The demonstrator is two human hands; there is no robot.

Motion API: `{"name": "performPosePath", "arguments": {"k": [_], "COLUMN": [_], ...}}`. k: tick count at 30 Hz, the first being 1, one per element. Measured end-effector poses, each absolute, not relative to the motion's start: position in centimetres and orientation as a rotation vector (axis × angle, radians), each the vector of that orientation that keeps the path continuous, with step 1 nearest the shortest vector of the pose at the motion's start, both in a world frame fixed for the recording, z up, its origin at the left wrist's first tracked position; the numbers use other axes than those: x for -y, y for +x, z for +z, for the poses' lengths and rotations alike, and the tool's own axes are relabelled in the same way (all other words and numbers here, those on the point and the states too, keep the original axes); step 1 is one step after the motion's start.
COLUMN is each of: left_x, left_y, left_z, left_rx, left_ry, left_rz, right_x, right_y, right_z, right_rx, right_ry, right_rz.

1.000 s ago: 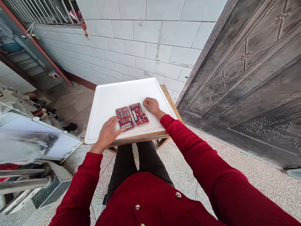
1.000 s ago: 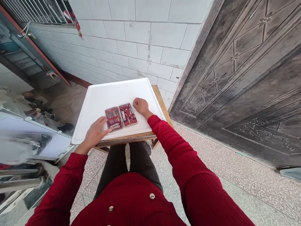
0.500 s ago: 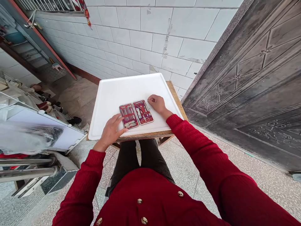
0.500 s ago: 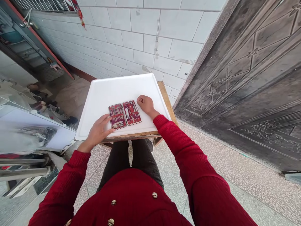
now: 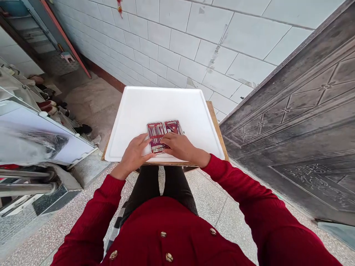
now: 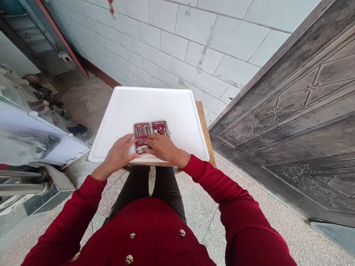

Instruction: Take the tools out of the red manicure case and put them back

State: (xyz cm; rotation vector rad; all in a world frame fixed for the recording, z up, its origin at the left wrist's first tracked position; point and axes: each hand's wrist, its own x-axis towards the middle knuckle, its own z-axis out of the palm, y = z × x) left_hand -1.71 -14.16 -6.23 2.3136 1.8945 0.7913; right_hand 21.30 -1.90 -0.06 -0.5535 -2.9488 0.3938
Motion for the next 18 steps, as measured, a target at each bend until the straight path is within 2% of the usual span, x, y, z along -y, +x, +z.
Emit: {"name": "performPosePath", "arguments": {"k": [18], "left_x": [14.4], "left_y": [-1.6], "left_z": [-6.7], "left_rx": [-1.890], "left_ry": [2.269], "left_rz": [0.775], "right_x": [-0.9], "right_y": [21.8], "right_z": [1.5], "right_rx": [3.232], "right_ry": [-0.247], "right_rz": [0.127]}}
